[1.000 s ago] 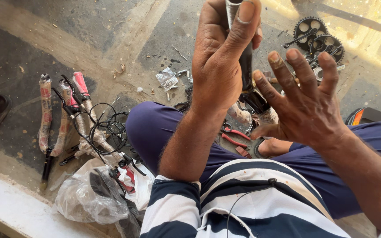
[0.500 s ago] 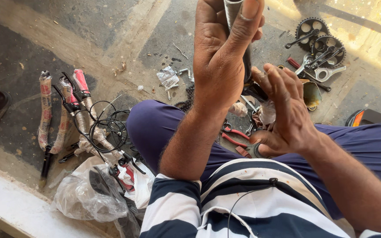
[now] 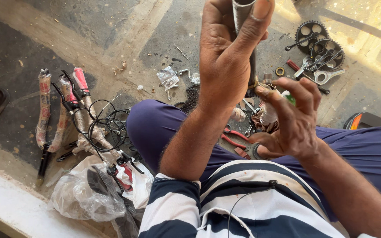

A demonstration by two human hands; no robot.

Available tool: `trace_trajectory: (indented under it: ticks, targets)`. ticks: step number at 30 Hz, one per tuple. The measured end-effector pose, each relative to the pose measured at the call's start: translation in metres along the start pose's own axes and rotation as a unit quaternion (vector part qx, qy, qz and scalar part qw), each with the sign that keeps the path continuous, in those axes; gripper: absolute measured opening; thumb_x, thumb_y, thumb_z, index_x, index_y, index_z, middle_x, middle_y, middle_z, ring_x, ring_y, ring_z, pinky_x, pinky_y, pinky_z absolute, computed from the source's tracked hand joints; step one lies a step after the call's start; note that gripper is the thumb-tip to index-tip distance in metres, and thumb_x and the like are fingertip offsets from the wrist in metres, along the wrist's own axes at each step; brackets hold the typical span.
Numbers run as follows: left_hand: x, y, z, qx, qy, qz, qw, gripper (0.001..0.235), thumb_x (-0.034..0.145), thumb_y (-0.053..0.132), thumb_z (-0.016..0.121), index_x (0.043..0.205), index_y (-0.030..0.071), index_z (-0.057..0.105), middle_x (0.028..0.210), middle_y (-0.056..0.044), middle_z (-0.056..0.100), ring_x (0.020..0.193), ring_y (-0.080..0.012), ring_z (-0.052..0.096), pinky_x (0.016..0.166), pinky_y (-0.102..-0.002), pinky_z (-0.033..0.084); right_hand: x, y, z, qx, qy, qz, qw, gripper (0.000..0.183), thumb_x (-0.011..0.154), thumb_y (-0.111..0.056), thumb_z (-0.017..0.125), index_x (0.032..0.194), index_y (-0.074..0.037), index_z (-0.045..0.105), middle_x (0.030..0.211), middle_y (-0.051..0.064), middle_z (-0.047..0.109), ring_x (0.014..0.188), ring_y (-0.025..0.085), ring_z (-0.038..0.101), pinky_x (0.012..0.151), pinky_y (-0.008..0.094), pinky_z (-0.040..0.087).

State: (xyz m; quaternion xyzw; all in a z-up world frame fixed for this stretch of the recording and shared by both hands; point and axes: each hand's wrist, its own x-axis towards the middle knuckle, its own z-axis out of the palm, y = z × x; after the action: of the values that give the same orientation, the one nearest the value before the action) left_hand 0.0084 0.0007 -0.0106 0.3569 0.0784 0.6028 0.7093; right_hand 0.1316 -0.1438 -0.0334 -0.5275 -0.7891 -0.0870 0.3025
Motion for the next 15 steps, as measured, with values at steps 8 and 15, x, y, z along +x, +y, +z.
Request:
trace_trajectory:
  ticks: [8,15]
  targets:
    - [0.0,0.0,0.002,-0.004,-0.001,0.015,1.0,0.026,0.111,0.02,0.073,0.124,0.005,0.056,0.1,-0.004,0.069,0.09,-0.0076,0.064,0.082,-0.025,0.053,0.004,0.004,-0.001,0.037,-0.03,0.036,0.998,0.094,0.097,-0.077,0.046,0.142,0.005,0.057,0.134,0.022,0.056,0.138,0.033,0.04,0.121,0.054,0.026]
    - [0.0,0.0,0.003,-0.008,0.007,0.01,1.0,0.027,0.111,0.015,0.074,0.125,0.003,0.053,0.101,-0.005,0.066,0.09,-0.008,0.061,0.083,-0.024,0.052,-0.001,0.011,0.007,0.137,0.03,0.066,0.988,0.082,0.103,-0.062,0.05,0.158,-0.004,0.033,0.158,0.009,0.051,0.151,0.032,0.039,0.124,0.047,0.031]
